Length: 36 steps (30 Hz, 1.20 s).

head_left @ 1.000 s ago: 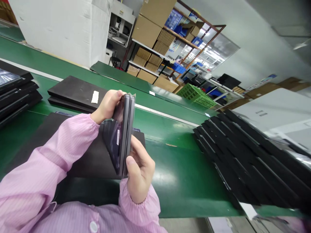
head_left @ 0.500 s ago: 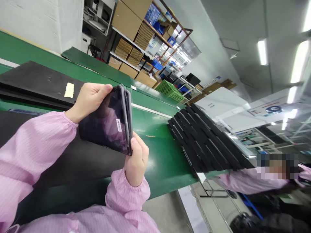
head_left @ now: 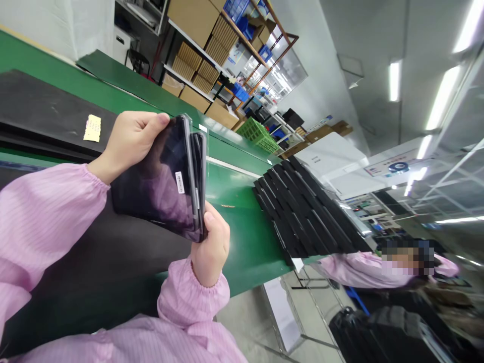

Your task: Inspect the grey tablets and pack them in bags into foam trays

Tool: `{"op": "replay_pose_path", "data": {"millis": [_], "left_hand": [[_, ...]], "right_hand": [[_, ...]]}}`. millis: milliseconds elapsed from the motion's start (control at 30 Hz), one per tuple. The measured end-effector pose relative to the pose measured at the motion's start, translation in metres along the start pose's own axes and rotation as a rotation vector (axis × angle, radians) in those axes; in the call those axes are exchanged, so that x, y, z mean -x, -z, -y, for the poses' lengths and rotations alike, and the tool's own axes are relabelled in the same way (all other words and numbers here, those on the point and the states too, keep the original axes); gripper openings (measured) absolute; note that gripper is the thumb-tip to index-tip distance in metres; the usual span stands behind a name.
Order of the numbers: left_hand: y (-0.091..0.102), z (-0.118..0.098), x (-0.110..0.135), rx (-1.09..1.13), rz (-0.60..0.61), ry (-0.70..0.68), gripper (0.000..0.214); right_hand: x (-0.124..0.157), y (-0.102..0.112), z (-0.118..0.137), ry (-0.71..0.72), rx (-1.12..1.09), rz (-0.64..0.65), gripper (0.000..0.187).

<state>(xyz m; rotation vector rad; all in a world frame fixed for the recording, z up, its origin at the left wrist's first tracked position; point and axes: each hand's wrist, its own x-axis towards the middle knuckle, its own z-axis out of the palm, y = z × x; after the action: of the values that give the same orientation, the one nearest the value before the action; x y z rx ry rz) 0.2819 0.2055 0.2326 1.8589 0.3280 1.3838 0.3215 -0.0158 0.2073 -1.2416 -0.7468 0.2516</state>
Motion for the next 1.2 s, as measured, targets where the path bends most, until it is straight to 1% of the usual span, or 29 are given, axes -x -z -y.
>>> {"op": "replay_pose_path", "data": {"millis": [100,233,300,467,500,600,667,733,833,900,1000,1067,1200], "left_hand": [[-0.002,0.004,-0.003,0.022,0.01,0.03,0.077],[-0.004,0.006,-0.005,0.012,0.045,0.041,0.077],[-0.005,0.007,-0.005,0.009,0.066,0.044,0.077],[-0.013,0.008,-0.007,-0.015,0.095,0.079,0.073],[-0.014,0.008,-0.007,-0.026,0.103,0.086,0.072],[-0.018,0.007,-0.008,-0.059,0.134,0.111,0.069],[-0.02,0.008,-0.009,-0.074,0.145,0.12,0.068],[-0.021,0.009,-0.009,-0.091,0.15,0.12,0.069],[-0.021,0.011,-0.01,-0.124,0.159,0.113,0.07],[-0.021,0.011,-0.01,-0.133,0.161,0.106,0.07],[-0.02,0.011,-0.01,-0.143,0.158,0.092,0.071],[-0.02,0.011,-0.01,-0.153,0.158,0.078,0.071],[-0.018,0.012,-0.009,-0.178,0.165,0.038,0.071]], "right_hand": [[0.0,0.0,-0.002,0.03,0.028,-0.058,0.032],[0.002,0.003,-0.005,0.032,0.17,-0.127,0.032],[0.001,0.005,-0.005,0.024,0.207,-0.169,0.032],[0.0,0.004,-0.005,-0.018,0.249,-0.164,0.038],[0.001,0.003,-0.005,-0.008,0.275,-0.198,0.037],[0.004,0.0,-0.006,0.036,0.32,-0.353,0.029],[0.004,-0.002,-0.006,0.036,0.294,-0.403,0.025],[0.002,-0.002,-0.005,0.018,0.26,-0.395,0.024],[-0.003,-0.001,-0.003,-0.031,0.217,-0.272,0.03],[-0.006,0.001,-0.002,-0.082,0.202,-0.221,0.034],[-0.008,0.003,-0.001,-0.141,0.195,-0.198,0.039],[-0.009,0.005,-0.001,-0.16,0.175,-0.158,0.041],[-0.013,0.009,-0.003,-0.15,0.127,-0.137,0.037]]}}
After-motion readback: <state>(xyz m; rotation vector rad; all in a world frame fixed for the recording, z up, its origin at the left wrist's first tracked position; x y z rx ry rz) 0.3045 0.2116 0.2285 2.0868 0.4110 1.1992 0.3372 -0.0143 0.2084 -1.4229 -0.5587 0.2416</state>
